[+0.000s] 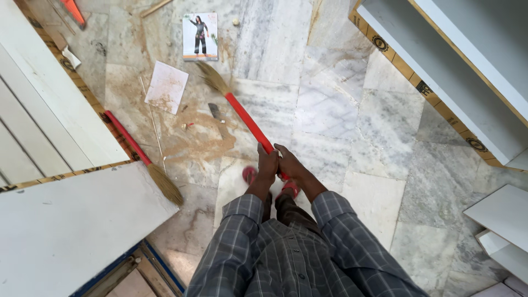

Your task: The person sweeps a tiled floor with a broom, gathering dust and debris into a pile. They briefly lift a white panel to sweep underneath it, then continue sweeping the remaining area.

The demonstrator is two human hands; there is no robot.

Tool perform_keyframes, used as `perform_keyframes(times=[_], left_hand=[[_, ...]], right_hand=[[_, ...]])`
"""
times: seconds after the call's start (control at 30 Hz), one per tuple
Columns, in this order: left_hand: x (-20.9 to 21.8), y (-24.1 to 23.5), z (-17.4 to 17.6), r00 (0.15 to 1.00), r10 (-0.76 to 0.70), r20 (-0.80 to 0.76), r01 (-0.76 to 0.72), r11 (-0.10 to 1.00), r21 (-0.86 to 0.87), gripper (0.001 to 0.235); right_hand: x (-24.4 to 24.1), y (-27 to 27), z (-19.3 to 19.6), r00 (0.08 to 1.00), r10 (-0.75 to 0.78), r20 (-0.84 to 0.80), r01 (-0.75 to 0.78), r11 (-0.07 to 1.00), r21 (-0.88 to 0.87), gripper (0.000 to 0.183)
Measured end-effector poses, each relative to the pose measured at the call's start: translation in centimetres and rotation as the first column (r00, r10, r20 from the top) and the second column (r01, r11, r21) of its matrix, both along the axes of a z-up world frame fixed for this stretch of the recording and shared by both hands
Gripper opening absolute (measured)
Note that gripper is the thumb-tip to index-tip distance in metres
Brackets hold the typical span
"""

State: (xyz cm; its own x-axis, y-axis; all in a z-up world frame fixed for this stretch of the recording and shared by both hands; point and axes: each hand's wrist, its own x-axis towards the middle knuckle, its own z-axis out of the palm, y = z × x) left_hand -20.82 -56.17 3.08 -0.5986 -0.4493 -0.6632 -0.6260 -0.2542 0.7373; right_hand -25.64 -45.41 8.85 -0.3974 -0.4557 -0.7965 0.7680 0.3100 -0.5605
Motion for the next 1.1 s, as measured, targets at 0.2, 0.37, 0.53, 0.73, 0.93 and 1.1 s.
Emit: perform_keyframes(times=[0.2, 0.37, 0.53, 0.73, 0.93, 1.1], left_hand=[[-1.7, 0.9, 2.6, 0.899, -0.437, 0.005, 0.431, 0.884, -0.181, 0.082], [-6.4, 4.4, 1.1, 0.789, -0.614, -0.027, 0.585, 0.735, 0.343, 0.093], [-13.5, 5.3, -0.9, 0.630, -0.738, -0.242, 0.776, 0.589, 0.224, 0.058], [-16.9, -5.0, -1.4, 0.970, -0.222, -0.098, 0.237, 0.775, 0.586, 0.044], [-25.1, -14.1, 1.3, 0.976, -0.166, -0.138, 0.199, 0.940, 0.277, 0.041], [-30.6, -14.0, 6.7, 0.901, -0.335, 0.275, 0.313, 0.942, 0.124, 0.067]], right_hand=[[2.5, 0.9, 1.4, 0.903, -0.414, -0.119, 0.395, 0.906, -0.150, 0.058], [2.3, 2.9, -0.6, 0.712, -0.671, -0.209, 0.685, 0.728, -0.004, 0.067], [-4.0, 2.8, -3.1, 0.583, -0.808, -0.091, 0.808, 0.564, 0.169, 0.047], [-12.0, -6.5, -5.3, 0.904, -0.380, -0.196, 0.422, 0.866, 0.269, 0.048], [-21.4, -14.8, -0.7, 0.963, -0.246, -0.113, 0.258, 0.960, 0.105, 0.056], [-25.6, -14.3, 6.0, 0.969, -0.246, -0.005, 0.244, 0.957, 0.160, 0.059]])
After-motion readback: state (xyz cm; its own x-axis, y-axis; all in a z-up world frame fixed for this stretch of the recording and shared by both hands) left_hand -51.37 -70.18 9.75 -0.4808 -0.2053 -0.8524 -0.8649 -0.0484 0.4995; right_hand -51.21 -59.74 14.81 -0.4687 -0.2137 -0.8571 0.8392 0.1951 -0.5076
